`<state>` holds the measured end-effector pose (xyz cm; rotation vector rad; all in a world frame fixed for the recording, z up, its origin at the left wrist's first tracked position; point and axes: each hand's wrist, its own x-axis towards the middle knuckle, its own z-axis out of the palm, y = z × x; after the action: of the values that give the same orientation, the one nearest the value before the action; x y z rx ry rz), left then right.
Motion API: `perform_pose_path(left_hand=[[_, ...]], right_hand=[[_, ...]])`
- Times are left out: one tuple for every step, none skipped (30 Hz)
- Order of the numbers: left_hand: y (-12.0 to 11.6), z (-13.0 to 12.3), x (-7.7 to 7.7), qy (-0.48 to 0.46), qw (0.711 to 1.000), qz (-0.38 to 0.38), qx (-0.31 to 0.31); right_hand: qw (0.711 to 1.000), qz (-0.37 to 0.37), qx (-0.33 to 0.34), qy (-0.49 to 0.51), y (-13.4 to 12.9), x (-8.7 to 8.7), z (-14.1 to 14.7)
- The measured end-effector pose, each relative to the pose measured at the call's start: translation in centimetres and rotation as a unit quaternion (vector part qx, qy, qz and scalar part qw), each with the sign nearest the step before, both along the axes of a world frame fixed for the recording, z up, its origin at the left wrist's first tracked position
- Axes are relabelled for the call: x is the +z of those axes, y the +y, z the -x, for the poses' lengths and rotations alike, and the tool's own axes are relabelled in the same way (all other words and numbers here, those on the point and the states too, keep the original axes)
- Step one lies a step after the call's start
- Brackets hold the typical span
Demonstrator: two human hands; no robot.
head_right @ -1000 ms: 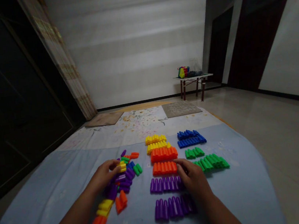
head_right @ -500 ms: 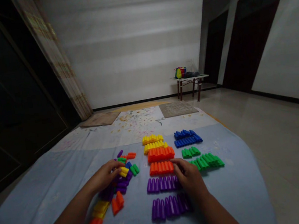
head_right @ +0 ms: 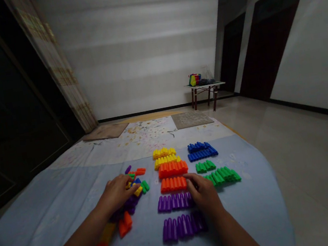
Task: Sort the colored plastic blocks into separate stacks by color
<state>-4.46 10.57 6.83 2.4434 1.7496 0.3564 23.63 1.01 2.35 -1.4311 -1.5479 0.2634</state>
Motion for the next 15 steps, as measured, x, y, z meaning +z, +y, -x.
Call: perform_pose_path(left_hand=[[-0.1,-0.2,0.0,0.028,1.000,0.002,0.003],[-0.3,-0.4,-0.1,0.051,0.999,0.005,0.003],[-0.4,-0.5,-0.2,0.070,0.998,0.009,0.002],[-0.5,-0.6,-0.3,0.083,0.996,0.012,0.001],[-0.5,-0.7,-0.3,0.090,0.996,0.013,-0.001],[-0.5,-0.7,-0.4,0.093,0.996,0.014,-0.004],[-0.5,-0.7,-0.3,0.093,0.996,0.014,-0.007],[-0.4,-0.8,-0.2,0.089,0.996,0.014,-0.010],[-0.3,-0.9,0.0,0.084,0.996,0.015,-0.013],[-0.2,-1.1,0.4,0.076,0.997,0.016,-0.017],[0.1,-1.5,0.8,0.066,0.997,0.017,-0.020],[0.4,-1.9,1.2,0.054,0.998,0.018,-0.021],[0.8,-2.4,1.6,0.039,0.999,0.018,-0.022],[1.3,-3.1,2.0,0.023,0.999,0.017,-0.021],[1.9,-3.7,2.4,0.008,1.000,0.015,-0.020]], right_hand=[[1.000,-0.004,0.000,0.002,0.0,0.0,0.0],[1.000,-0.007,0.002,0.004,0.0,0.1,0.0],[1.000,-0.009,0.004,0.006,0.0,0.1,0.1],[1.000,-0.010,0.006,0.009,0.0,0.0,0.1],[1.000,-0.010,0.007,0.012,0.1,0.0,0.1],[1.000,-0.009,0.007,0.014,0.1,0.0,0.1],[1.000,-0.007,0.007,0.016,0.1,0.0,0.1],[1.000,-0.005,0.007,0.019,0.2,-0.1,0.1],[1.000,-0.003,0.007,0.021,0.2,-0.1,0.1],[1.000,-0.002,0.008,0.024,0.2,-0.1,0.1],[1.000,-0.003,0.008,0.026,0.2,0.0,0.1],[1.000,-0.005,0.009,0.029,0.2,0.0,0.2],[0.999,-0.007,0.010,0.031,0.2,0.0,0.2],[0.999,-0.009,0.010,0.033,0.2,0.0,0.2],[0.999,-0.012,0.010,0.034,0.3,0.0,0.2]])
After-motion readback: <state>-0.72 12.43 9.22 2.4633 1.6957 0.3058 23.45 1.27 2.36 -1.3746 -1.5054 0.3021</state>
